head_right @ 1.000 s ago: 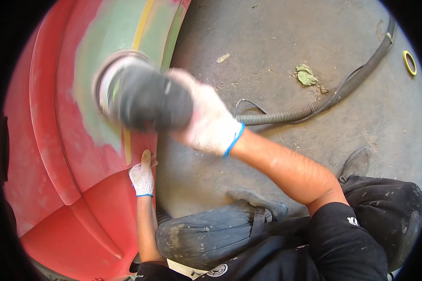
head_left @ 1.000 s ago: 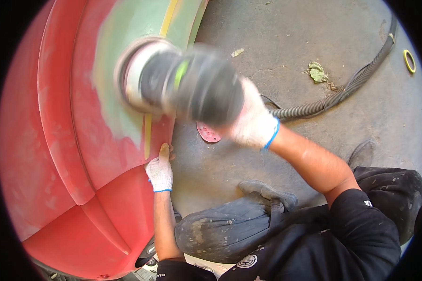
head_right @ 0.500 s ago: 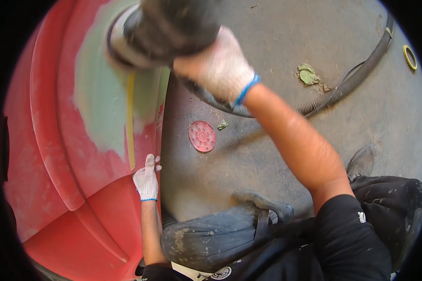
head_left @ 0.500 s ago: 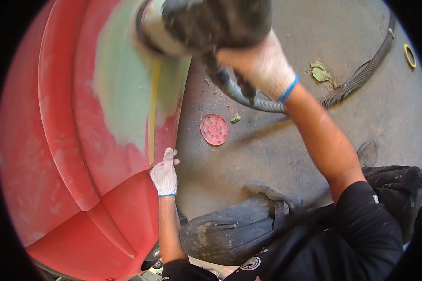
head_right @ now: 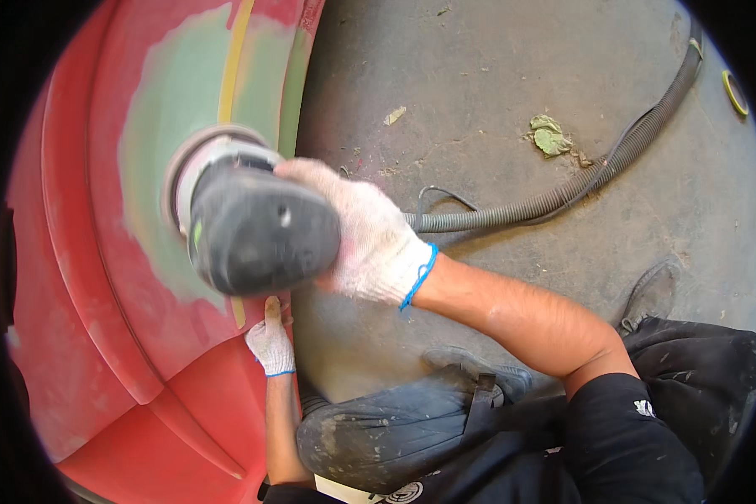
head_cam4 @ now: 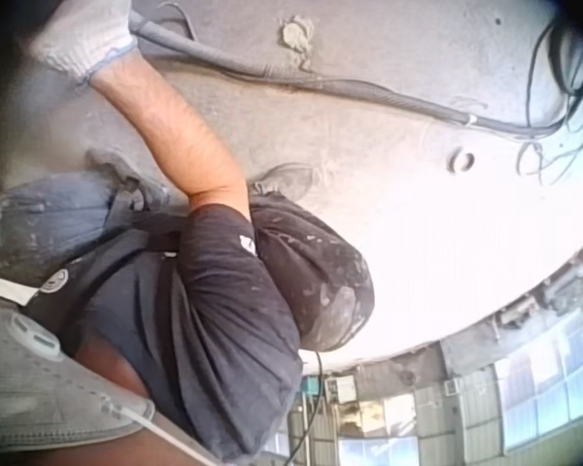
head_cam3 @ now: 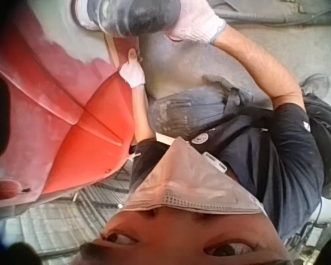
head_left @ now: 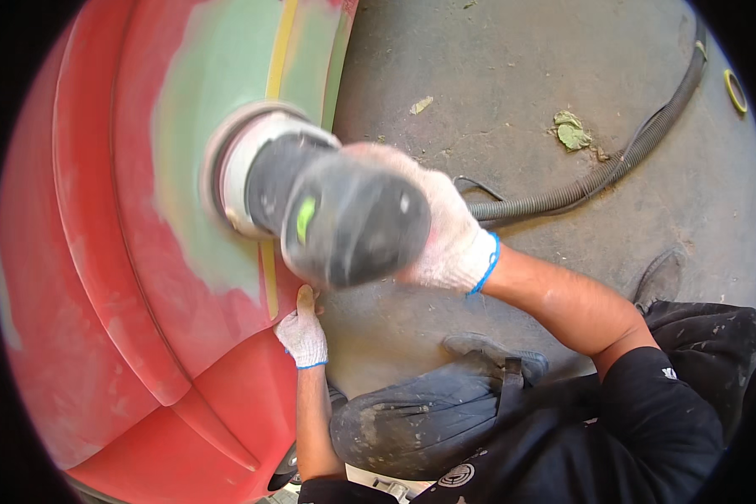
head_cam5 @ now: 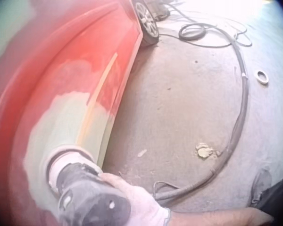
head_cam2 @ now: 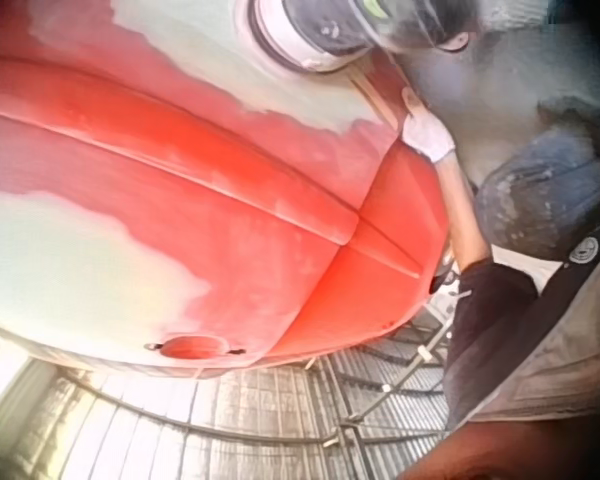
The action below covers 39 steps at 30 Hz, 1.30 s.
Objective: The person uses an orbital sander to smooth a red car panel, moving the tool across the surface and occasionally touching the panel with a gloved hand. The person also removes a strip of masking tape from the panel edge.
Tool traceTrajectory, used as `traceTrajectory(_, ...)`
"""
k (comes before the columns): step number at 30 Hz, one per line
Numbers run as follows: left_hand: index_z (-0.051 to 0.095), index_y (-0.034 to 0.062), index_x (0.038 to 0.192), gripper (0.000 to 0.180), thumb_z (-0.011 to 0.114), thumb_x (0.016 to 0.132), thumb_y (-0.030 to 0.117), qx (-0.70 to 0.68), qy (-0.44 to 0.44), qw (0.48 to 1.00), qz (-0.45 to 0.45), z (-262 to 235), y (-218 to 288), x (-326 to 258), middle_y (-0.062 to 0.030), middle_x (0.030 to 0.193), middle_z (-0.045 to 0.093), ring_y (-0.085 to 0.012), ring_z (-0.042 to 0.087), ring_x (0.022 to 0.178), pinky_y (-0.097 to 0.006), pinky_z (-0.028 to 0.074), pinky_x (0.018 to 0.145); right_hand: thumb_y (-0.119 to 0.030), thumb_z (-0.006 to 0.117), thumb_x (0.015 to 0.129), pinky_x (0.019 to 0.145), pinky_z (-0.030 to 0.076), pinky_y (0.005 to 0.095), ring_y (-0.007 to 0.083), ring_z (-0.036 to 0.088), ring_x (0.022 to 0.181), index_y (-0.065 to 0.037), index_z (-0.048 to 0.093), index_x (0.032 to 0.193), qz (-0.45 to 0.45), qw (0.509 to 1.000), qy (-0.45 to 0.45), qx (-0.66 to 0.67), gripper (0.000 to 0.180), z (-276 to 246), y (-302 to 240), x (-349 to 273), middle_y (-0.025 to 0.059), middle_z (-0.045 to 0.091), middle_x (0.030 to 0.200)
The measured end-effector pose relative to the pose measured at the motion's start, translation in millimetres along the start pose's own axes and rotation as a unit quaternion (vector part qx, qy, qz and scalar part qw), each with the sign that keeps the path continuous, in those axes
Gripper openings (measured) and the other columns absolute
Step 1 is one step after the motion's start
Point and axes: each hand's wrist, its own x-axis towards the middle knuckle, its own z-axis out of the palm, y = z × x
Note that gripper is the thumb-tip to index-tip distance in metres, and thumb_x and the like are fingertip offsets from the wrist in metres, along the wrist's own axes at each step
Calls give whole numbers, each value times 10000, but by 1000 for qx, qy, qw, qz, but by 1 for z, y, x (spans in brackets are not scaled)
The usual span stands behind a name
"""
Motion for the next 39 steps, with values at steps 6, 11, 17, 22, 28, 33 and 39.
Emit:
traceTrajectory(6,733,-39,855,402,683,889,358,52,-8,998,-47,0,20,-4,-78,753,698,-103,597,696,-260,465,652,-168,672,701,780,543,363,305,681,871,-9,655,988,9,987,104,-119,329,-47,-19,67,129,710,942)
traceTrajectory(11,740,-37,871,411,687,886,371,66,-17,996,-59,1,25,-4,-95,809,718,-104,593,713,-257,463,683,-166,635,708,725,533,348,277,679,799,33,652,948,120,990,64,-47,312,-64,-38,90,175,695,845)
traceTrajectory(17,722,-32,791,393,670,897,342,69,-9,997,-39,6,27,-6,-107,800,726,-120,619,689,-277,481,729,-178,692,739,825,532,330,258,666,909,-39,536,1202,-139,963,31,-230,509,-19,11,36,175,655,1052)
traceTrajectory(22,638,1,624,378,637,866,291,323,10,868,376,-20,-38,14,-117,555,597,-193,544,500,-351,415,509,-193,773,729,902,506,362,340,635,1026,-61,469,1332,64,992,-68,86,688,28,7,-36,208,626,1119)
traceTrajectory(28,629,-6,623,309,630,854,200,181,7,968,176,-8,-13,5,-139,558,581,-223,548,495,-359,417,494,-210,782,711,890,521,371,334,649,1003,-70,466,1295,-12,999,-36,4,678,11,3,-15,210,619,1141)
traceTrajectory(33,709,-18,791,284,642,858,250,124,-38,991,-26,0,29,-4,-186,694,662,-241,643,643,-331,502,655,-101,656,738,892,513,363,302,640,1026,-89,608,1129,-54,981,79,-172,395,-34,-3,54,139,679,1043)
traceTrajectory(39,581,39,1099,421,652,833,359,464,-158,809,324,-1,126,-25,-140,1057,554,-251,527,976,-372,395,888,-105,605,686,749,525,348,295,675,848,54,643,995,146,980,132,-27,350,-86,-11,139,200,685,890)
